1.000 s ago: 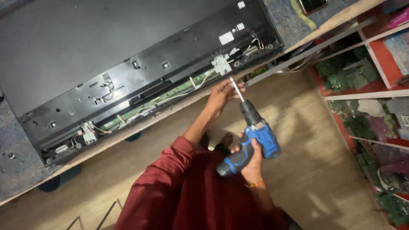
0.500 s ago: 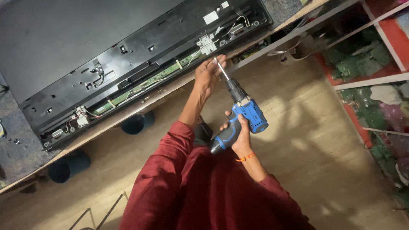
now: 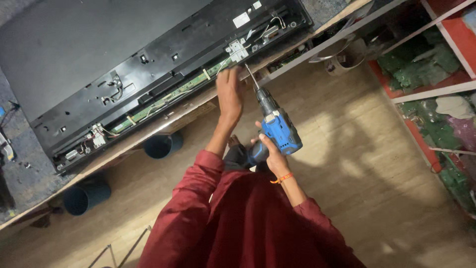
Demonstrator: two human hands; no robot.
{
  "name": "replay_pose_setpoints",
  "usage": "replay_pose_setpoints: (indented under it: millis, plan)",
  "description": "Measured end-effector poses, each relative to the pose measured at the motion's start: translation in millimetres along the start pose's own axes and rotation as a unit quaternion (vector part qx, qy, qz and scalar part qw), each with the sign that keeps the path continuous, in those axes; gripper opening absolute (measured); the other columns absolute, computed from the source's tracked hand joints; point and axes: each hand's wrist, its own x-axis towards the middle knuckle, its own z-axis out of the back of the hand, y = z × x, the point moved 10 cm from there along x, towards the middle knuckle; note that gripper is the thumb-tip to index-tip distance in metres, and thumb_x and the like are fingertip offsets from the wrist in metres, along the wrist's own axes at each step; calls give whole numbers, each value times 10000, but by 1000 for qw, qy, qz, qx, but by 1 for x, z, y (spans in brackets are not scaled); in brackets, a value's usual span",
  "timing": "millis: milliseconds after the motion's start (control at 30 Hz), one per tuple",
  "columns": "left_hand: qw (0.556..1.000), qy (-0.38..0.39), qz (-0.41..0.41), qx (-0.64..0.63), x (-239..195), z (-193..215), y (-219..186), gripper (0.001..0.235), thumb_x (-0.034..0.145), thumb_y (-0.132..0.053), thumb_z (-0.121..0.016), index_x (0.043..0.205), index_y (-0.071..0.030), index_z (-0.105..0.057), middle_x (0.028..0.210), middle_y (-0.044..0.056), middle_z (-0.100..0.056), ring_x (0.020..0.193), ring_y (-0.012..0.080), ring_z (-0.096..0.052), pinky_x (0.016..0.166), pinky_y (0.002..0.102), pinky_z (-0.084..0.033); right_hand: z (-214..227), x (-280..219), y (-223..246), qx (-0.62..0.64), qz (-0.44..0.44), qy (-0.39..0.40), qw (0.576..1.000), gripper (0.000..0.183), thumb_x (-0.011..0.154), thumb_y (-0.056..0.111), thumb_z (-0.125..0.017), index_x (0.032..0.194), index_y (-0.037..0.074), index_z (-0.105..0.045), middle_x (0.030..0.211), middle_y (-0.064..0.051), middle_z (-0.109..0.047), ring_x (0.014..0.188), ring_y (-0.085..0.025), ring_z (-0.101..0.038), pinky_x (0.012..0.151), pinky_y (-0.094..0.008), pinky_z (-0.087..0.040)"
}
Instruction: The person uses a power drill to remove screws from the back of a television and detaches several internal components, including a circuit board and a metal bracket. The removed parts are placed on the workbench next to the TV.
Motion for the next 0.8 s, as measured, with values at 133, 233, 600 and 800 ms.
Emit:
replay_pose_setpoints:
  millis: [133,233,600,800]
  plan:
    - [992,-29,-66,103,11,19,-4,327,887,-58,-661,1213,-44,-635,1065,169,-648,1049,367,-594,994,521,-374,3,1,0,-10,-15,15,1000,542,934,113,-636,1459,80,-503,1486,-64,-581,931,-168,-714,828,-341,-570]
    - [998,-4,-15,54,22,4,24,269,887,-26,-646,1147,-83,-682,1021,128,-668,1040,323,-620,1001,489,-394,15,6,-8,22,-48,-13,998,470,886,123,-650,1345,129,-547,1272,-52,-689,857,-171,-706,796,-350,-556]
    - [1000,-8,-3,11,19,-3,41,213,889,-28,-675,1083,-97,-731,1015,106,-719,1013,302,-660,980,469,-422,20,9,-27,87,-31,-23,995,186,913,184,-720,1016,54,-637,863,-38,-623,722,-177,-627,789,-386,-556]
    - [1000,-2,7,11,23,-1,38,199,870,-48,-697,1060,-93,-735,989,111,-720,1003,319,-658,958,474,-425,2,1,-9,74,-26,-37,996,247,889,161,-705,1103,70,-623,946,-52,-681,719,-180,-629,741,-357,-526]
